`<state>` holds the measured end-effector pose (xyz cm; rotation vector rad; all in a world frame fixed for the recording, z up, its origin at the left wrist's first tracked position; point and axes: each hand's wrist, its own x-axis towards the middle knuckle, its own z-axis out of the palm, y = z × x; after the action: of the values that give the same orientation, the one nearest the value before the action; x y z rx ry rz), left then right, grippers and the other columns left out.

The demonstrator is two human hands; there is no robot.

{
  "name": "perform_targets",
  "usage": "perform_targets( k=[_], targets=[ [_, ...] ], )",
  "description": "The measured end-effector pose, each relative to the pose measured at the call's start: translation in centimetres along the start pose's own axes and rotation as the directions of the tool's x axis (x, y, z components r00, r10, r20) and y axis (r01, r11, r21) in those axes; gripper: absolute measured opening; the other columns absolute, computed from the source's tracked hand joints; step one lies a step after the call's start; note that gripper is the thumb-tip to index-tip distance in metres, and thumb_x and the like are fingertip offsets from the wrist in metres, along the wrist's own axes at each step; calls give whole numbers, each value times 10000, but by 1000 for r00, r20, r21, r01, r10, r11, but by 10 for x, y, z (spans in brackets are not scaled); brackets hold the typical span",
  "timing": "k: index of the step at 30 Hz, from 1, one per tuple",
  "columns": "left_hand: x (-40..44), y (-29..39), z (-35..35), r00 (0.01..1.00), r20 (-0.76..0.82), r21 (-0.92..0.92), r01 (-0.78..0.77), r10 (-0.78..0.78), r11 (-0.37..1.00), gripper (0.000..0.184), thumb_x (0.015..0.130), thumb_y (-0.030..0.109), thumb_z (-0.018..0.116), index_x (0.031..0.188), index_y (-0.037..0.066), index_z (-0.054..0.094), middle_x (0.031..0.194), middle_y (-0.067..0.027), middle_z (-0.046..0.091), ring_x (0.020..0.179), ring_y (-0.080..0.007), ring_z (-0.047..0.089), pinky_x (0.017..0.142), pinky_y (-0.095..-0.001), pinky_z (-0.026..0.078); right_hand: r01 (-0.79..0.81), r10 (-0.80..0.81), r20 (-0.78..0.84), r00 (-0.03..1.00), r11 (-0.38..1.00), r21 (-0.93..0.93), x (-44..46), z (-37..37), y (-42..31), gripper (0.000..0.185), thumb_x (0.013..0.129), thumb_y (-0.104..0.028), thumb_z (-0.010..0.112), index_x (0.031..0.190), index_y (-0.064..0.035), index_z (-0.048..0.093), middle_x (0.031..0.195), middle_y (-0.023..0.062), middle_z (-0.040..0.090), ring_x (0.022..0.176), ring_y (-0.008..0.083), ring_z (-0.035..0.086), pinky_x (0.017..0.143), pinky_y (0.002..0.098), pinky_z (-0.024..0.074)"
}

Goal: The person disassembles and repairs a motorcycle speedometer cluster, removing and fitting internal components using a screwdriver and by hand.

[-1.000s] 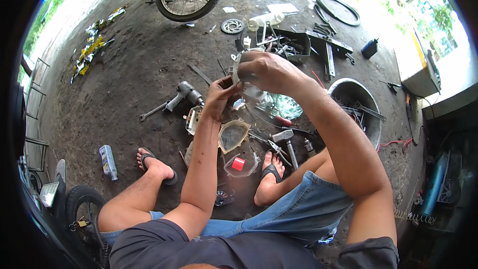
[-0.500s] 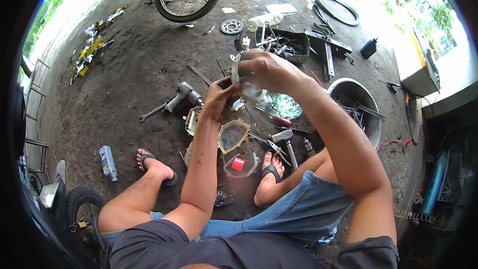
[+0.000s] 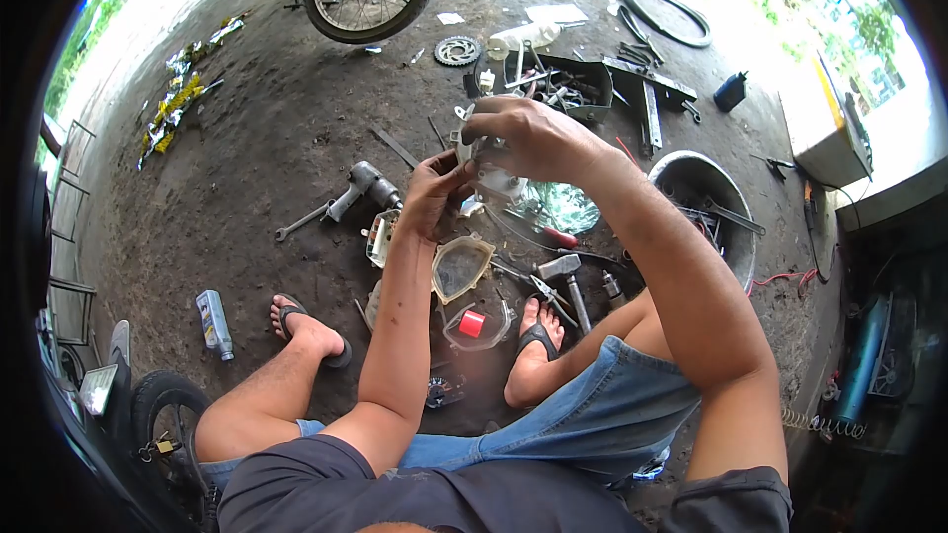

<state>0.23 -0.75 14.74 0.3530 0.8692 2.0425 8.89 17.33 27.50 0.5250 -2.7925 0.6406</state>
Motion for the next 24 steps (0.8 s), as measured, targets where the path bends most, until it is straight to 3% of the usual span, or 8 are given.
perform_targets(
  k=[24],
  targets=[
    [-4, 6, 6, 999, -38, 13, 11, -11, 1000, 492, 844, 137, 925, 1255, -11, 699, 1081, -37, 758, 826, -66, 716, 681, -161, 598, 6, -5, 14, 1000, 1000, -28, 2, 0, -1, 200, 881, -100, 803, 1054, -32, 729, 1137, 146, 687, 1024, 366, 717, 870, 449, 591]
  ],
)
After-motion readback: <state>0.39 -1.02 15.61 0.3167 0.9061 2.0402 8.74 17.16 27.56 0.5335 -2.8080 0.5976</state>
